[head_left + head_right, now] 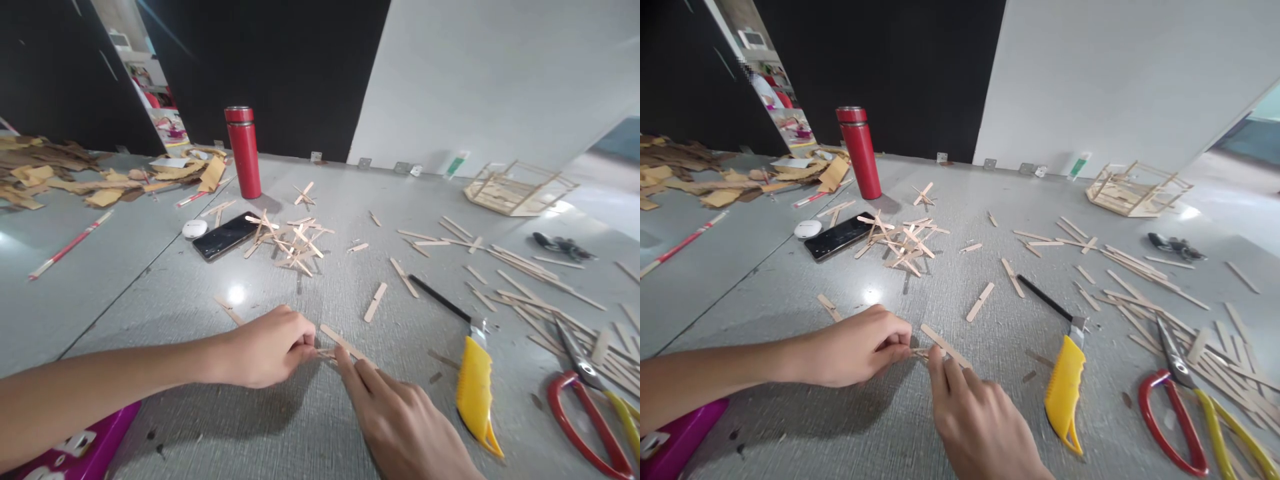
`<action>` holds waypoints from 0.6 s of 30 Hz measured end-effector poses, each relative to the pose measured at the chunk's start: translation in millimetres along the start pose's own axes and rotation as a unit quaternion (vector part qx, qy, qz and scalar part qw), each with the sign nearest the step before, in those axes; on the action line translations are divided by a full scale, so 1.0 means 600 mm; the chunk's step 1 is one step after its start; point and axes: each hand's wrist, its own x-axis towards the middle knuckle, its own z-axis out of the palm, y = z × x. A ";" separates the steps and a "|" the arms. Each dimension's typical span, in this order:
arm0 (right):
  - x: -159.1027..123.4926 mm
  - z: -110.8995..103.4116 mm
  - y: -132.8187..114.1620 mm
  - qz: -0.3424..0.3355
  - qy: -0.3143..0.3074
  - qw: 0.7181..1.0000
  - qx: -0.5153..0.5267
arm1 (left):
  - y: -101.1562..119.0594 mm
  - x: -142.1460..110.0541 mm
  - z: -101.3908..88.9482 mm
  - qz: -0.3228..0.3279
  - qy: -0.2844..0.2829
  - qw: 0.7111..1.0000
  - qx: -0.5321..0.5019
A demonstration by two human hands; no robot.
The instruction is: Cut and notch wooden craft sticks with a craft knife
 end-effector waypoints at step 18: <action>0.023 -0.077 0.058 -0.006 0.094 0.995 0.023 | 0.015 -0.027 0.035 0.098 0.253 0.956 0.109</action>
